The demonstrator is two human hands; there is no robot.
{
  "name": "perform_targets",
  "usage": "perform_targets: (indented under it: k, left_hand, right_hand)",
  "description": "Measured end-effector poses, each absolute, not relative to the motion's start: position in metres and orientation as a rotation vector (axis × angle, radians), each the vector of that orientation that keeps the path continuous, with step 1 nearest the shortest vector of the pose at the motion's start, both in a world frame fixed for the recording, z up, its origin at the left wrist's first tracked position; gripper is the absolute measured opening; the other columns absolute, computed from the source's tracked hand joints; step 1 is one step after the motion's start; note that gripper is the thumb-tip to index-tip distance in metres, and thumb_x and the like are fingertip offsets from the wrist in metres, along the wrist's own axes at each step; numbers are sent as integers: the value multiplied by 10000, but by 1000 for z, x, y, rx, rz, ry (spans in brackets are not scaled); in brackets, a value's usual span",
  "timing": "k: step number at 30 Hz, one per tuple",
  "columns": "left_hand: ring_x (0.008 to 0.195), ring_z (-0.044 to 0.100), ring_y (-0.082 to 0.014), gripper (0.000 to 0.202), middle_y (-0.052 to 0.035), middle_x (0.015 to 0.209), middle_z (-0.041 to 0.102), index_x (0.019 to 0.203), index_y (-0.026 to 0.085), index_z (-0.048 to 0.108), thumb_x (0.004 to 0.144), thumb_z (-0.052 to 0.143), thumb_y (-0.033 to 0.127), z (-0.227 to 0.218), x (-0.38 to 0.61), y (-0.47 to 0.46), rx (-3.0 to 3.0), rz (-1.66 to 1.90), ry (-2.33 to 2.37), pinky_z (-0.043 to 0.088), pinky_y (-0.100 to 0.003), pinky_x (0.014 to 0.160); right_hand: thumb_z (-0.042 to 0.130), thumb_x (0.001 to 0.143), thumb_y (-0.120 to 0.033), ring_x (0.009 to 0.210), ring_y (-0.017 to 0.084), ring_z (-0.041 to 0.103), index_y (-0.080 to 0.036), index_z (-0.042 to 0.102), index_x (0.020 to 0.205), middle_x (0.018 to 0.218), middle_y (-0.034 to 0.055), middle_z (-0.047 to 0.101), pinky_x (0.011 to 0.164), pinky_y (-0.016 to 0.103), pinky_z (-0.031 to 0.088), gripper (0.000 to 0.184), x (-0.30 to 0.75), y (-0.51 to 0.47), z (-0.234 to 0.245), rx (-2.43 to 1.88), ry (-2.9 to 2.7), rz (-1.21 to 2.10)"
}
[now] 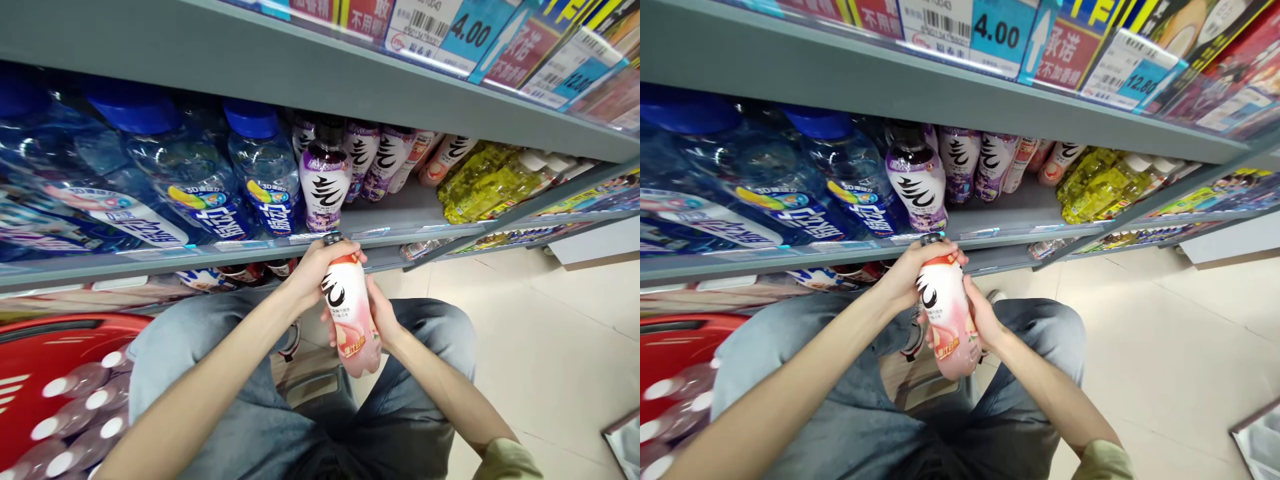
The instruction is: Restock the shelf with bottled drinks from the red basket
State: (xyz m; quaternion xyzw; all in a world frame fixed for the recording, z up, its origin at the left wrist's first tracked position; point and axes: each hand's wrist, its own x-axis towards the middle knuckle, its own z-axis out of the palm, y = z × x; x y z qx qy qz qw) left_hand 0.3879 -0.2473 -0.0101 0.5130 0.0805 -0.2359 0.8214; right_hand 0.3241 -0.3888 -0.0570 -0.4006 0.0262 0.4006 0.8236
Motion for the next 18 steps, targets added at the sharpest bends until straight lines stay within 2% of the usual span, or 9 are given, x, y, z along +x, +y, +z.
perform_targets:
  k: [2,5,8,12,15,18]
  left_hand:
    - [530,563,-137,286,-65,681,701,673,142,730,691,823,412,-10,390,-246,1141,-456,213,393,-262,506]
    - [553,571,-136,279,-69,700,708,659,135,721,683,829,391,-10,391,-247,1175,-375,233,408,-262,532]
    - [595,589,-137,281,-64,742,724,656,145,696,683,838,386,-11,391,-250,1191,-322,216,433,-258,565]
    - [591,584,-134,288,-64,735,709,668,135,705,669,833,393,-14,391,-252,1186,-373,281,432,-256,555]
    - [585,592,-139,285,-68,722,705,660,127,710,654,834,384,-18,393,-253,1155,-416,333,443,-258,552]
    - [565,597,-142,284,-71,709,704,651,121,715,657,819,385,-21,393,-253,1121,-445,349,458,-261,544]
  right_hand:
    - [570,811,-861,723,226,690,-141,656,1119,888,108,734,643,354,591,788,321,-391,-60,-1026,38,719]
    - [769,830,-610,866,210,661,-182,644,1175,990,67,719,779,319,558,565,317,-394,-58,-1477,-25,412]
    - [837,813,-454,846,196,615,-193,624,1181,963,35,705,792,303,519,499,315,-394,-56,-1775,-60,267]
    - [692,937,-503,830,196,635,-197,642,1145,965,47,711,764,300,531,373,314,-391,-58,-1647,-27,308]
    - [684,918,-599,732,194,669,-200,650,1142,902,48,721,651,293,555,459,313,-388,-63,-1408,76,421]
    - [668,832,-770,575,198,660,-173,655,1043,758,46,705,524,305,550,633,313,-387,-68,-1186,179,561]
